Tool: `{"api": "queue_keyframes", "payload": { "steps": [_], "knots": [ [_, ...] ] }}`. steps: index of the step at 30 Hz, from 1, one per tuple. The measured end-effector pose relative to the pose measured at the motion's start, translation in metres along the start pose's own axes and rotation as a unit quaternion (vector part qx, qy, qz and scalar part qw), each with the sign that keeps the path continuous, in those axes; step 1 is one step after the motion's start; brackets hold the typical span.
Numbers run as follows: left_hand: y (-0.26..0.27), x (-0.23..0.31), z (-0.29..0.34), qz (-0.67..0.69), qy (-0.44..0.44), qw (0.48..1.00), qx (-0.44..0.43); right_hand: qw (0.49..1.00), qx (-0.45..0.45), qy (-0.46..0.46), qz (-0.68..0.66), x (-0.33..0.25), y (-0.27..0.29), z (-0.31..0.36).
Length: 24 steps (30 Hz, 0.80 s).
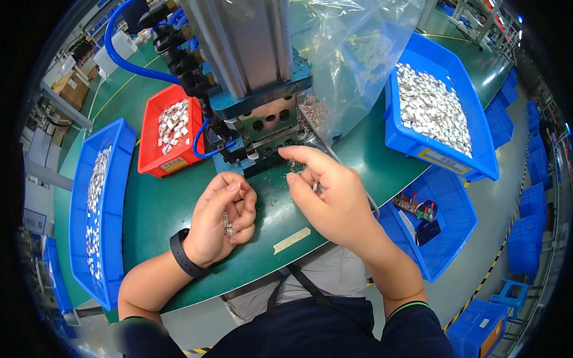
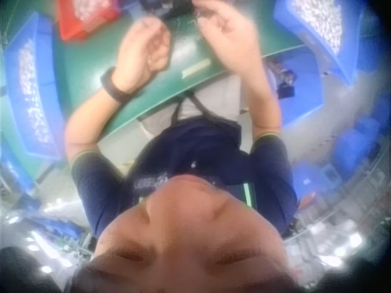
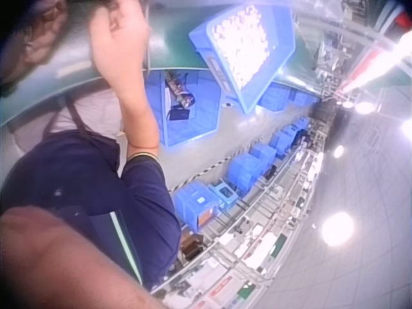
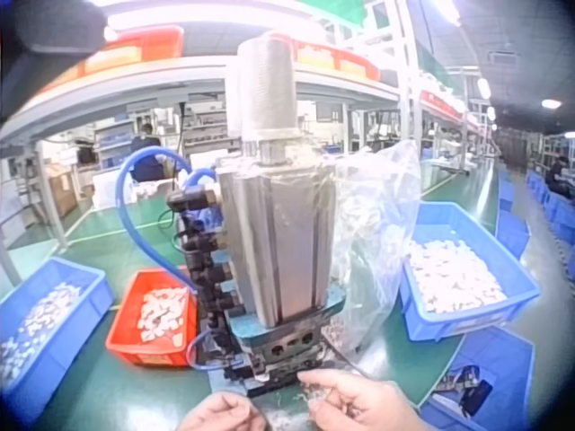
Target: The person assembles small white electronic components by hand at a factory workstation. They pick up individual parts from a red bin, insert them into a vertical machine, and then place the processed items into a blue bin. The process is repeated continuously throughout the clip.
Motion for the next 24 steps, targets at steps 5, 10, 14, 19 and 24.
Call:
{"api": "queue_keyframes", "payload": {
  "steps": [5,10,14,19,24],
  "knots": [
    [0.0,0.001,0.0,-0.006,0.003,1.0,-0.001,0.989,0.015,0.049,0.139,-0.004,-0.003,-0.007],
    [0.0,0.0,0.0,-0.003,0.002,1.0,0.001,0.965,0.008,0.118,0.236,0.002,-0.011,-0.011],
    [0.0,0.001,0.001,0.0,0.005,1.0,0.003,0.972,-0.145,0.174,0.063,-0.006,-0.008,-0.006],
    [0.0,0.0,0.0,-0.009,0.001,1.0,0.0,0.987,-0.141,0.014,0.07,-0.017,-0.008,-0.007],
    [-0.002,0.001,0.002,-0.031,-0.002,0.999,0.019,0.982,-0.147,0.092,0.073,-0.015,-0.033,-0.011]
  ]
}}
Point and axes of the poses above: each hand's wrist, its own z-axis away from the middle knuckle, its own y-axis out of the back of the hand, x = y × z, the point moved 1 cm from there along -z, towards the middle knuckle, and after that the axes turned 14 degrees about y, right-handed, at the moved point
